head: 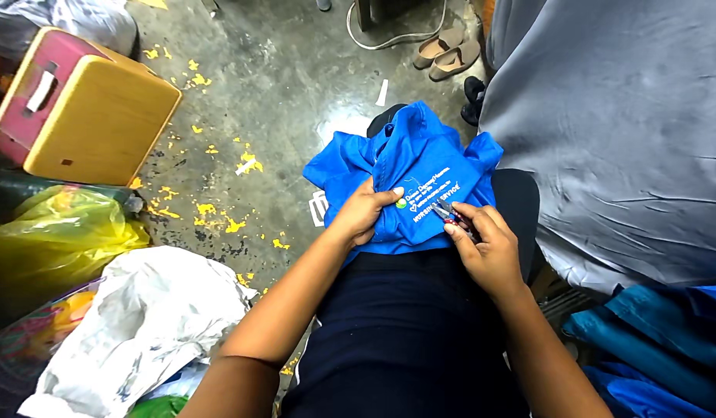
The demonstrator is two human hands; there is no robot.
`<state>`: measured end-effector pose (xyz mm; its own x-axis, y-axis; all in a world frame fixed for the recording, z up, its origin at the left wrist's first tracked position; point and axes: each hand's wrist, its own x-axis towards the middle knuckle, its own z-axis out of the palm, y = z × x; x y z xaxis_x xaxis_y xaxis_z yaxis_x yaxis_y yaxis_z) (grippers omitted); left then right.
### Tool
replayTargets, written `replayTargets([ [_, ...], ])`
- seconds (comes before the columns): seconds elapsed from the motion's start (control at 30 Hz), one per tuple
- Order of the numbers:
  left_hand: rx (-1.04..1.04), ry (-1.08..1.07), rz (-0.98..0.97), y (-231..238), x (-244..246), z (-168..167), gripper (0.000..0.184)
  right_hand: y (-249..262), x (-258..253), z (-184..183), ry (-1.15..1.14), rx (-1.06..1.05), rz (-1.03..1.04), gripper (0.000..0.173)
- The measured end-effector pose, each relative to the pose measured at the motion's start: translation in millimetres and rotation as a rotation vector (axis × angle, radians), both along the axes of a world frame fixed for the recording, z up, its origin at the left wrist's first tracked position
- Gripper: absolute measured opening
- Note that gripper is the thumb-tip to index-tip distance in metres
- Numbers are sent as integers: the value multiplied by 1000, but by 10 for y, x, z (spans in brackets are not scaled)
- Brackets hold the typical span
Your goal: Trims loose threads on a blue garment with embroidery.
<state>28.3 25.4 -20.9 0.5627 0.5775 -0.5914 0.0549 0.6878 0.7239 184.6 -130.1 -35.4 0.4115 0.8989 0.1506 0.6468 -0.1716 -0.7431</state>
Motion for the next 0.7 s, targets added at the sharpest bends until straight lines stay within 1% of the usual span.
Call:
replayTargets([
  [0.4,17,-12,-31,6,-21,9,22,13,-144,-27,-1,19,-3,34],
  [0.7,4,-53,-48,27,-51,24,24,-1,-137,13,-16,57,-8,34],
])
